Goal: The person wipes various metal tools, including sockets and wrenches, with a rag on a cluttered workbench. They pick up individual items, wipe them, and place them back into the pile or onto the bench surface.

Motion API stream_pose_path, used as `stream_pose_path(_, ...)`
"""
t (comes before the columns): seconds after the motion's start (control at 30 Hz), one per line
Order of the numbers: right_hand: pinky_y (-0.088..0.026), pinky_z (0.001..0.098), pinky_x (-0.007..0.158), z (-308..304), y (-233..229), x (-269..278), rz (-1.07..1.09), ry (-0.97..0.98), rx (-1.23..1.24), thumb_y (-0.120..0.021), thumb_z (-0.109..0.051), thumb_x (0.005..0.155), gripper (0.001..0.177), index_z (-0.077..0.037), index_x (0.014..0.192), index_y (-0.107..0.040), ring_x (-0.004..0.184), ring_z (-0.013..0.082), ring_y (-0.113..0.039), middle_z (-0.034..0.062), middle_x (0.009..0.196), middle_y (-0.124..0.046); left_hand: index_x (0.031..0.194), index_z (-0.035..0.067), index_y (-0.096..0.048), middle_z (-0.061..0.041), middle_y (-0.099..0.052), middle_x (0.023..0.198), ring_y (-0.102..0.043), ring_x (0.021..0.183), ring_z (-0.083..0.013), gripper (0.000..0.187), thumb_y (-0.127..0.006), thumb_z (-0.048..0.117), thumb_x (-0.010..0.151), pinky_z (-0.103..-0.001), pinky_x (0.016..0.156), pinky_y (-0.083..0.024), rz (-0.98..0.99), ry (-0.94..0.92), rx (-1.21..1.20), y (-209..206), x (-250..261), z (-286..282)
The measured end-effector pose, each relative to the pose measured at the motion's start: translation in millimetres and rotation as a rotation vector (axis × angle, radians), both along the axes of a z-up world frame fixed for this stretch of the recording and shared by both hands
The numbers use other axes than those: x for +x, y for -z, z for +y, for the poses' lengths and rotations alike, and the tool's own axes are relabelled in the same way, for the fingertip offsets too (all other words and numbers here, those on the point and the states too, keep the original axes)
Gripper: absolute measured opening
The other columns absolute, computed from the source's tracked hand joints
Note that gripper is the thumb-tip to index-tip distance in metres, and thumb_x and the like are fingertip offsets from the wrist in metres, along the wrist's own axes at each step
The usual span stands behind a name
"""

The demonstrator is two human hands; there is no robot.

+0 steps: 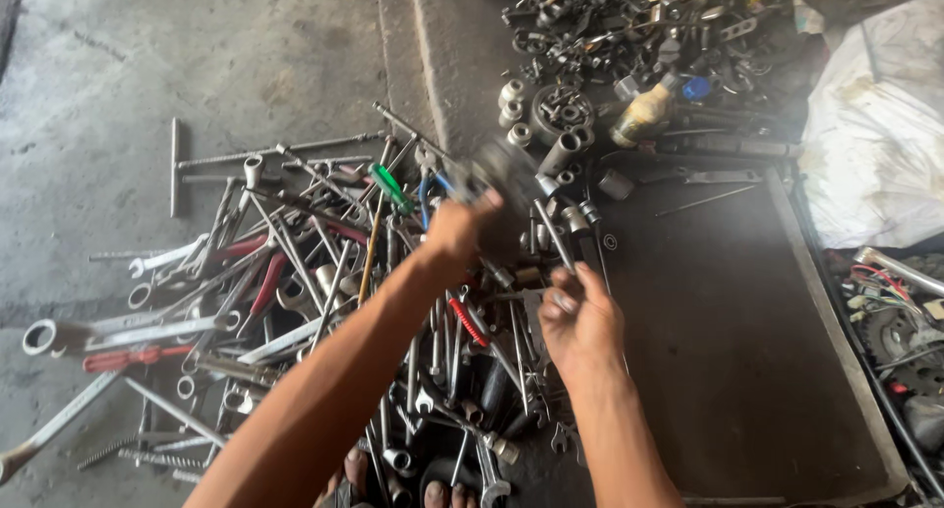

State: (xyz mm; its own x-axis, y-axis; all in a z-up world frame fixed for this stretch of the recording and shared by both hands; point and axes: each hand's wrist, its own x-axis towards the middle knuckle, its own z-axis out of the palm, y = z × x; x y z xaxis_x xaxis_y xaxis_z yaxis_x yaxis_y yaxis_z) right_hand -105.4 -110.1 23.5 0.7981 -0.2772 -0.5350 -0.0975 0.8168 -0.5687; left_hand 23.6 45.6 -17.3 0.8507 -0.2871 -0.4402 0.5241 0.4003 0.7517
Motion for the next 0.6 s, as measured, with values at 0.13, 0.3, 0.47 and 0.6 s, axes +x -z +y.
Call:
stream_pose_path(0.13,-0.054,0.0323,0.044,22.4,15.1,18.1,-0.064,-0.201,-0.724,-0.048,-0.016,0.096,0.016,-0.003,0.103,-0.055,0.050,0.0174,-0.064,0.0106,0.077,-0.068,0.109,-0.003,-0.070,-0.011,-0.070,0.078,-0.058,0.052,-0.0170,0.033,-0.067,0.028,0.097,-0.033,0.045,-0.047,-0.022,0.321,0.044,-0.4,-36.4,-28.9)
stream_pose_path(0.3,-0.052,0.0285,0.050,6.1,19.8,25.8,0.193,-0.601,-1.175,-0.053,-0.026,0.101,0.024,-0.008,0.096,-0.069,0.057,0.0145,-0.071,0.0054,0.077,-0.076,0.110,0.008,-0.074,-0.008,-0.076,0.077,-0.066,0.056,-0.0149,0.024,-0.068,0.022,0.092,-0.033,0.055,-0.057,0.004,0.334,0.479,2.0,-32.5,-29.1)
stream_pose_path(0.47,-0.043,0.0274,0.048,-30.0,19.5,49.9,0.130,-0.365,-1.051,-0.062,-0.020,0.096,0.012,-0.009,0.095,-0.065,0.056,0.0109,-0.057,0.0009,0.072,-0.064,0.096,-0.001,-0.080,-0.011,-0.079,0.083,-0.072,0.068,-0.0153,0.021,-0.081,0.017,0.085,-0.033,0.067,-0.057,-0.300,0.289,0.621,2.9,-39.6,-15.2)
stream_pose_path(0.6,-0.039,0.0268,0.046,-43.9,23.6,57.6,0.152,-0.393,-0.674,-0.060,-0.020,0.095,0.010,-0.012,0.091,-0.059,0.052,0.0100,-0.050,-0.0018,0.069,-0.060,0.097,0.004,-0.081,-0.009,-0.080,0.086,-0.073,0.070,-0.0155,0.018,-0.081,0.014,0.082,-0.035,0.070,-0.059,-0.294,0.315,0.612,2.5,-37.6,-20.8)
